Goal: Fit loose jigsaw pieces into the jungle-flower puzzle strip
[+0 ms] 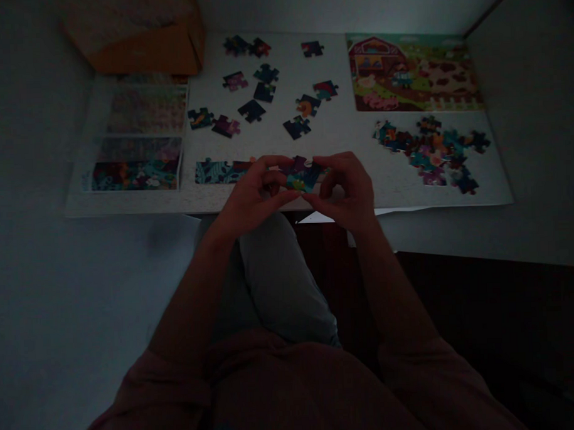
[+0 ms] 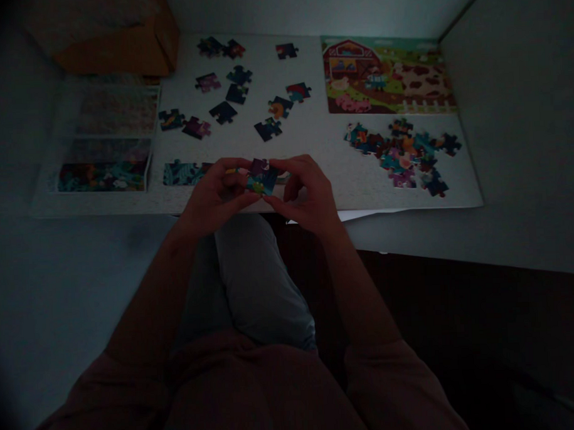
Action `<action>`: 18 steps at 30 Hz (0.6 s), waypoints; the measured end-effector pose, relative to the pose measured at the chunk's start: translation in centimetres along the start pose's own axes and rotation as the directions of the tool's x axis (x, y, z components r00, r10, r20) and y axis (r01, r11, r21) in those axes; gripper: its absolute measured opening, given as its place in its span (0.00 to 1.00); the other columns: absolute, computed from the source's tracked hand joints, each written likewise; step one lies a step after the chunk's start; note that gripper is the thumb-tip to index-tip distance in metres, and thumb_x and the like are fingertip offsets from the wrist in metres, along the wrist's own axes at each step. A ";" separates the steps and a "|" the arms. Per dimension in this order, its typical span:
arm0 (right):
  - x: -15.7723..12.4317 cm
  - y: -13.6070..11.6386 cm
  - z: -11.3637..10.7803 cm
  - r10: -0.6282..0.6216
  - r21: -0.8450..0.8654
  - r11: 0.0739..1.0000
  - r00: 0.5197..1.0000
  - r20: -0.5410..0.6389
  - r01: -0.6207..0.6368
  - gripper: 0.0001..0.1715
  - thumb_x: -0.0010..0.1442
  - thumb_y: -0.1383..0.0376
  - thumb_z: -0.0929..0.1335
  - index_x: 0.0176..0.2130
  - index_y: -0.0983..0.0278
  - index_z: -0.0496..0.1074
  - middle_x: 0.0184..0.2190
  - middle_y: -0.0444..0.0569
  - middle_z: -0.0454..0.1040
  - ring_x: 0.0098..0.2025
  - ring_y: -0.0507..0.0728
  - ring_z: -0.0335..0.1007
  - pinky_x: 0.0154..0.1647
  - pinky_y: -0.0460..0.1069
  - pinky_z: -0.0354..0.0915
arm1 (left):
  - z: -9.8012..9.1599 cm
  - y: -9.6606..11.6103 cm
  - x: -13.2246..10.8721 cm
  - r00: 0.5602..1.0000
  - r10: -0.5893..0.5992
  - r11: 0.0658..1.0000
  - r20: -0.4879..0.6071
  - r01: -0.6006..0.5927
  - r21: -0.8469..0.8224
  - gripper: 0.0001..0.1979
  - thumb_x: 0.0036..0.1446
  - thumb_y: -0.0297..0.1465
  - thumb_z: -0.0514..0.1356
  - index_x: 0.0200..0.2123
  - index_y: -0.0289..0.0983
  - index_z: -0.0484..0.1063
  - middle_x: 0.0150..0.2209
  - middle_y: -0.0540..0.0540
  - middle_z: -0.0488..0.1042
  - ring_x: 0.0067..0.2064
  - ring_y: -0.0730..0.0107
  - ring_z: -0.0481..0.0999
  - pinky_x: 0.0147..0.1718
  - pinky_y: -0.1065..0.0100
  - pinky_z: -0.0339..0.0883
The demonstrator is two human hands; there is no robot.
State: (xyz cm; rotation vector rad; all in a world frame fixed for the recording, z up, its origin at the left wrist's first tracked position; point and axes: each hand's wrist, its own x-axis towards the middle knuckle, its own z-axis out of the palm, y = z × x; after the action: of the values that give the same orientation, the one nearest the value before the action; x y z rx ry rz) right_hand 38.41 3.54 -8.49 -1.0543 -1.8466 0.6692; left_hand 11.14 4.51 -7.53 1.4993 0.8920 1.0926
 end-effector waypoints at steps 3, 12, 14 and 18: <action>0.1 -0.1 0.2 0.028 -0.017 0.999 1.000 -0.014 -0.028 0.35 0.76 0.41 0.84 0.73 0.47 0.83 0.62 0.53 0.85 0.34 0.58 0.71 0.38 0.62 0.83 | 0.1 0.1 0.0 1.000 0.000 1.000 0.004 0.000 -0.003 0.39 0.59 0.52 0.91 0.63 0.47 0.81 0.40 0.52 0.88 0.38 0.63 0.86 0.38 0.62 0.76; 0.1 1.3 1.1 -0.122 0.055 0.990 0.986 -0.111 0.129 0.37 0.75 0.36 0.84 0.72 0.46 0.83 0.56 0.49 0.83 0.30 0.54 0.67 0.32 0.58 0.77 | 0.1 0.1 -0.1 1.000 -0.008 0.999 -0.009 0.007 -0.048 0.35 0.61 0.48 0.90 0.65 0.48 0.83 0.40 0.51 0.85 0.38 0.64 0.83 0.37 0.62 0.73; 0.0 1.4 1.0 -0.089 0.054 0.994 0.992 -0.093 0.095 0.37 0.74 0.36 0.85 0.72 0.44 0.84 0.57 0.51 0.83 0.31 0.57 0.70 0.33 0.60 0.79 | 0.1 0.1 -0.2 1.000 -0.004 0.999 -0.016 0.003 -0.046 0.35 0.61 0.47 0.90 0.64 0.48 0.83 0.39 0.52 0.84 0.36 0.65 0.81 0.36 0.62 0.72; -0.3 1.3 0.7 -0.024 0.029 0.999 0.998 -0.051 0.025 0.35 0.73 0.36 0.86 0.72 0.39 0.85 0.58 0.53 0.83 0.35 0.62 0.75 0.35 0.65 0.84 | 0.2 -0.3 -0.1 0.999 0.015 1.000 -0.041 -0.016 -0.023 0.33 0.59 0.46 0.90 0.61 0.47 0.84 0.37 0.53 0.82 0.37 0.65 0.80 0.37 0.63 0.73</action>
State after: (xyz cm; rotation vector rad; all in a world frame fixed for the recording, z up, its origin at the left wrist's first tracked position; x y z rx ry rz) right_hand 38.34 3.94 -9.95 -1.0191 -1.7980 0.6480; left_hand 11.25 4.38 -7.82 1.4722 0.8938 1.1447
